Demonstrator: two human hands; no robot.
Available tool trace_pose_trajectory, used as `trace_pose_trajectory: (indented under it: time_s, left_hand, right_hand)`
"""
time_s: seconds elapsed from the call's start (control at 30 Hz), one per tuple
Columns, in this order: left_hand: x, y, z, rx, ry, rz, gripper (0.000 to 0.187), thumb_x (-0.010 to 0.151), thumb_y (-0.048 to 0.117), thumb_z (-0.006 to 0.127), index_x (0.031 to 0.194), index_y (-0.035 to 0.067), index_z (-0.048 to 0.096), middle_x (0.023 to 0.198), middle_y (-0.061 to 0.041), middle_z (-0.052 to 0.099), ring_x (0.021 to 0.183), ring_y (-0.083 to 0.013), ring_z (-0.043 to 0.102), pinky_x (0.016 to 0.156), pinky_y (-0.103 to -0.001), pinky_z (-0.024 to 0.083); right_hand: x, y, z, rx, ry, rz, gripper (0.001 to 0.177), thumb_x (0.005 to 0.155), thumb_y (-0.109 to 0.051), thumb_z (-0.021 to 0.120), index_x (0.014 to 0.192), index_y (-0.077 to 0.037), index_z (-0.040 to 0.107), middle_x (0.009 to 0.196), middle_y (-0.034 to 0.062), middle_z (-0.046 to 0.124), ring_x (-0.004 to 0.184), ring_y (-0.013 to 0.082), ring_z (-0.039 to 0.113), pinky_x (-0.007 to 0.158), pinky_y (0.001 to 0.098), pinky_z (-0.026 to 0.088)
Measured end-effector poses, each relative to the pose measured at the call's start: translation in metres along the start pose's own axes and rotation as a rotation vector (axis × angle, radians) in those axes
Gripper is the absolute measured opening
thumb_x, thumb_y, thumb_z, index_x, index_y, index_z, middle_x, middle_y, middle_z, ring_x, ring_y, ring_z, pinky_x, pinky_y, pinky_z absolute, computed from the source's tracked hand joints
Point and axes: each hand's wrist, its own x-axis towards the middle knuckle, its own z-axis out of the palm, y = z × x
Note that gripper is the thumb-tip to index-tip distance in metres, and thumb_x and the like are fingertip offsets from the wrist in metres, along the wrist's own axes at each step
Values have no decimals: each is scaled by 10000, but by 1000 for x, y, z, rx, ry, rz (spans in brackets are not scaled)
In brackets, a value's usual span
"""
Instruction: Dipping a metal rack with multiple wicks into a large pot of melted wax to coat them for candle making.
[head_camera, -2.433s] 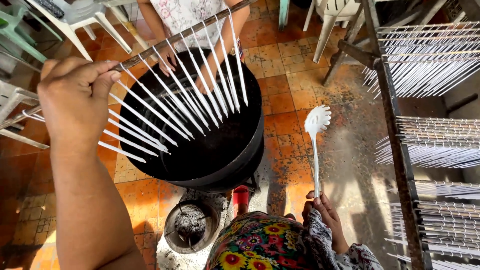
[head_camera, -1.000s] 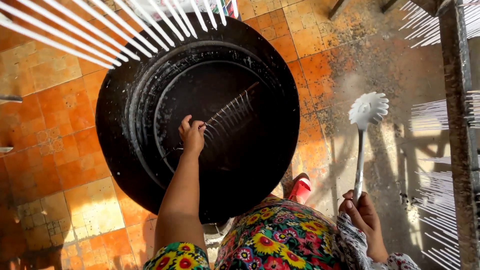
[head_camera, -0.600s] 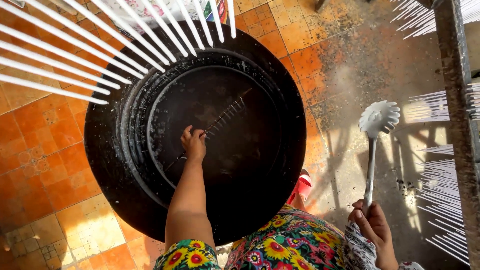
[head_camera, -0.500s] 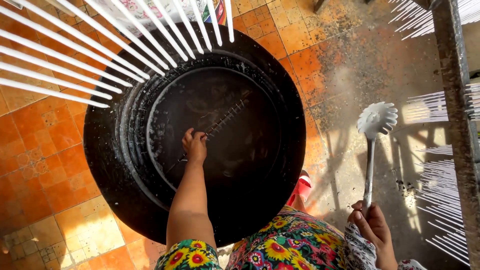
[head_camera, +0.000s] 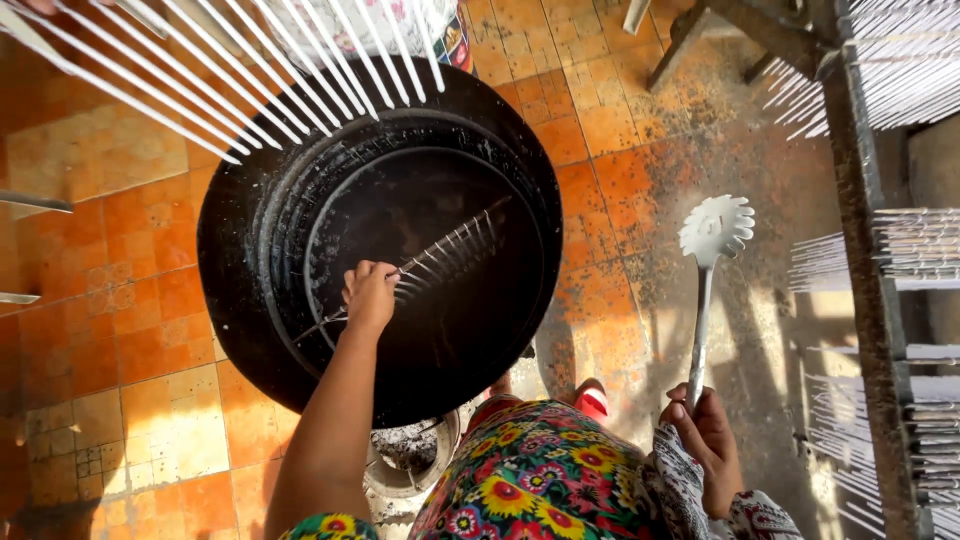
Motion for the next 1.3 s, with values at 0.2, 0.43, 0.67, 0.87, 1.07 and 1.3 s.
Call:
trace_pose_trajectory:
  time_s: [0.2,0.43,0.67,0.87,1.07,1.3]
  left_hand:
    - [-53,46,-93,26,195,43,207,1057,267,563,1190,184,696,1262,-85,590,1203,-382,454,1066,-613,335]
    - [-106,103,-200,119,385,99,246,1029,256,610,1220,129,699,1259,-94,629,1216,-322,491,1065,-538,400]
    - [-146,126,-265,171,713,266,171,1060,216,651,1135,96,748,1106,-89,635,1063,-341,516,934,-551,438]
    - [-174,146,-304,178,769,292,203,1079,221,643,1142,63,753,1100,-86,626,1078,-340,498,872,-545,471]
    - [-191,158,-326,159,766,329,196,1076,218,655,1110,47,744,1081,-101,651,1098,-337,510,896,-508,465]
    - [-204,174,-336,96,765,340,162,1063,179,667,1107,40,738,1075,-97,636,1048,-310,511,891,-463,442]
  right_hand:
    - [43,74,-66,41,-197,-277,196,1039,-106,555,1223,-49,588,1085,38,590,861,139,632,834,288,547]
    - [12,18,-58,17,-135,-173,181,1059,-140,524,1201,-49,589,1034,62,561,882,190,561,832,362,479]
    - [21,35,-74,17,-232,-233,177,1051,-142,535,1188,-56,606,1031,59,565,873,191,575,841,367,499]
    - [18,46,-81,30,-256,-199,182,1049,-141,542,1187,-47,613,1040,71,571,862,209,575,834,381,496]
    - [27,72,-93,56,-307,-204,229,1041,-132,542,1233,-28,608,1070,76,558,868,212,595,834,381,506]
    - [20,71,-92,72,-358,-188,199,1030,-113,558,1196,-23,621,1066,81,552,842,222,584,818,380,482]
